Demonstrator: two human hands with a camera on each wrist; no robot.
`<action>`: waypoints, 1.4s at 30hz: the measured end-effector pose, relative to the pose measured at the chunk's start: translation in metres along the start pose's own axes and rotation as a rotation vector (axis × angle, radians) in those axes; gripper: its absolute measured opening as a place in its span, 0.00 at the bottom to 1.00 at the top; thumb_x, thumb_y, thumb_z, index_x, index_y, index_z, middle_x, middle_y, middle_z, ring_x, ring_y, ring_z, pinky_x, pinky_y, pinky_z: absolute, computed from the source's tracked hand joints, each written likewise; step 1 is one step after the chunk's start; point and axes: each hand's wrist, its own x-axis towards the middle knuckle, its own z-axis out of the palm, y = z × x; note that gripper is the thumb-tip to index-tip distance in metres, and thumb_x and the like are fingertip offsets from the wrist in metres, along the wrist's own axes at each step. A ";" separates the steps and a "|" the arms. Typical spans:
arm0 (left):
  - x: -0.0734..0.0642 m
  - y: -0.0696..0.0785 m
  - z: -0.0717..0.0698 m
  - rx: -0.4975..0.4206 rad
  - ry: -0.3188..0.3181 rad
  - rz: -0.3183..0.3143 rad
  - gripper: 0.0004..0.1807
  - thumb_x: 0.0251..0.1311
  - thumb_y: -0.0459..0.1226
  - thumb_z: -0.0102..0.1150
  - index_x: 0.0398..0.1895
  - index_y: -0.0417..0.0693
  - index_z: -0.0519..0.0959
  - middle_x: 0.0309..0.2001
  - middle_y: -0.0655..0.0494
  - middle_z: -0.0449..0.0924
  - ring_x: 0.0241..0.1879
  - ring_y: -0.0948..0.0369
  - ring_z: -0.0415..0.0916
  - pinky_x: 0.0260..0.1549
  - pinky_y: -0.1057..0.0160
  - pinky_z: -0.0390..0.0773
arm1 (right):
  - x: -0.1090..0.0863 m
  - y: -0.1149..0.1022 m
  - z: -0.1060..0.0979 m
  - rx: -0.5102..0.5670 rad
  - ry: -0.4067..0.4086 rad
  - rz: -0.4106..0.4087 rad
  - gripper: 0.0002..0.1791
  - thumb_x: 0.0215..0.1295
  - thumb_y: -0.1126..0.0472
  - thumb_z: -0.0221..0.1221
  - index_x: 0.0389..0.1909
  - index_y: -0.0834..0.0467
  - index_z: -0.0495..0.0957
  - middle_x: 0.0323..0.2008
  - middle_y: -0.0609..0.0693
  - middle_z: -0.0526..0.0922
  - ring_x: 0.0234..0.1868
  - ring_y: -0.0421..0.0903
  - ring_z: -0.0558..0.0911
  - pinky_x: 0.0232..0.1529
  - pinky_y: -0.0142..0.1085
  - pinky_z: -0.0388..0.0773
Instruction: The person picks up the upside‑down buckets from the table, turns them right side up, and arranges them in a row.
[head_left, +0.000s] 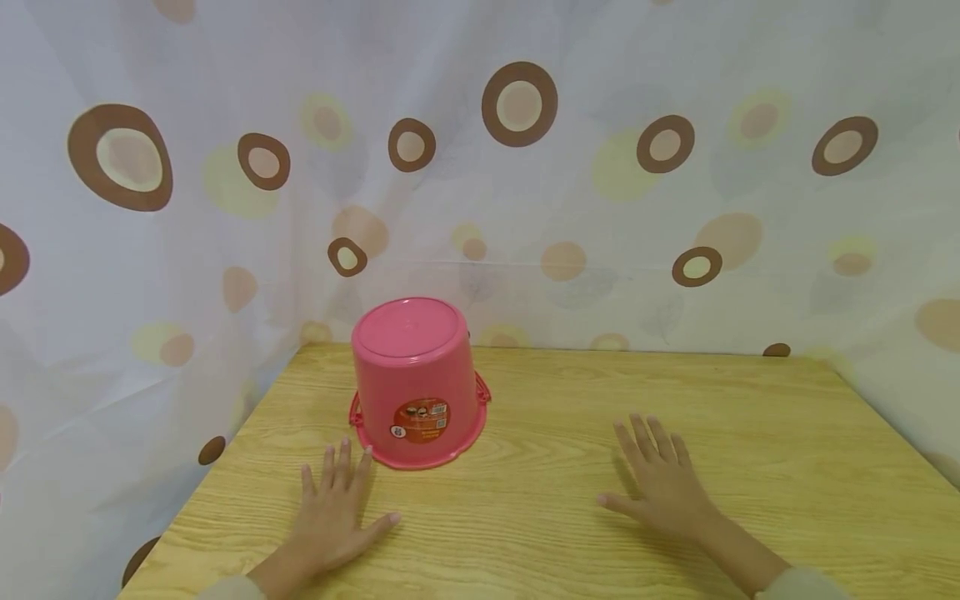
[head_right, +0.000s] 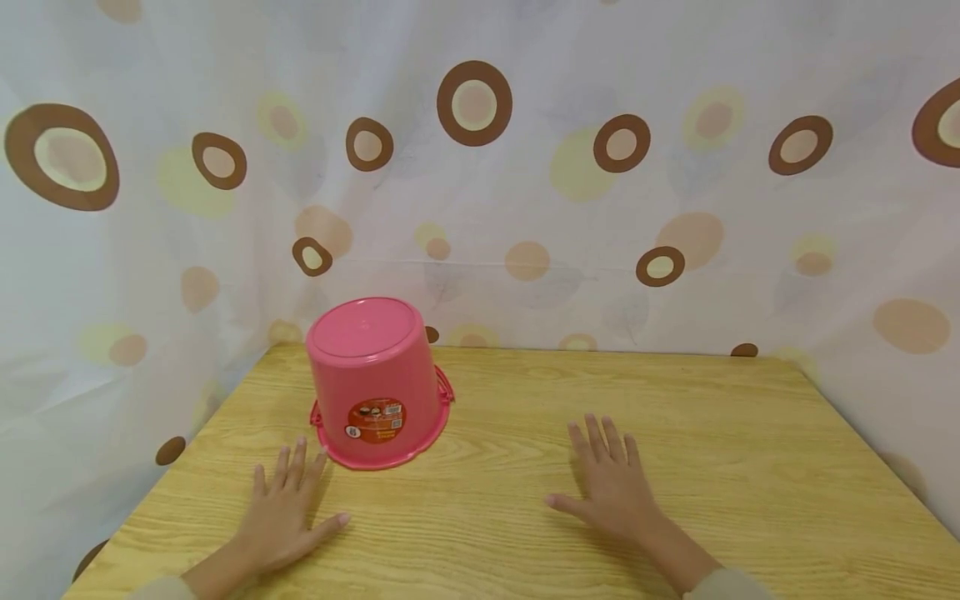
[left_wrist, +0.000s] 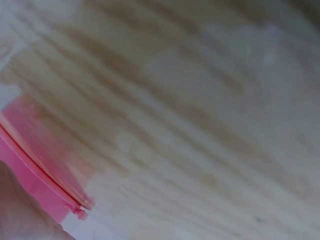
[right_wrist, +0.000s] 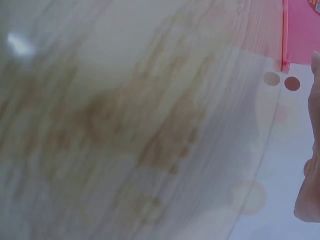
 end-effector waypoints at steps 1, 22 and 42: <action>0.000 0.000 0.000 -0.005 -0.005 0.000 0.50 0.53 0.66 0.47 0.71 0.42 0.52 0.70 0.30 0.45 0.68 0.32 0.43 0.58 0.27 0.42 | 0.001 -0.001 0.001 -0.006 -0.002 -0.004 0.56 0.53 0.34 0.57 0.72 0.60 0.43 0.69 0.72 0.46 0.69 0.71 0.44 0.61 0.69 0.45; 0.007 -0.001 -0.003 -0.033 -0.043 0.034 0.51 0.55 0.65 0.48 0.71 0.39 0.51 0.70 0.30 0.45 0.69 0.34 0.42 0.60 0.29 0.42 | 0.024 -0.032 0.004 0.068 -0.083 -0.092 0.53 0.57 0.34 0.54 0.70 0.67 0.47 0.70 0.70 0.46 0.69 0.71 0.45 0.61 0.69 0.44; 0.005 -0.006 0.001 -0.003 -0.025 0.067 0.51 0.53 0.66 0.48 0.69 0.36 0.56 0.69 0.31 0.49 0.69 0.34 0.45 0.60 0.29 0.44 | 0.051 -0.059 0.022 0.121 -0.190 -0.201 0.51 0.59 0.37 0.54 0.69 0.69 0.48 0.70 0.71 0.47 0.69 0.71 0.47 0.62 0.68 0.45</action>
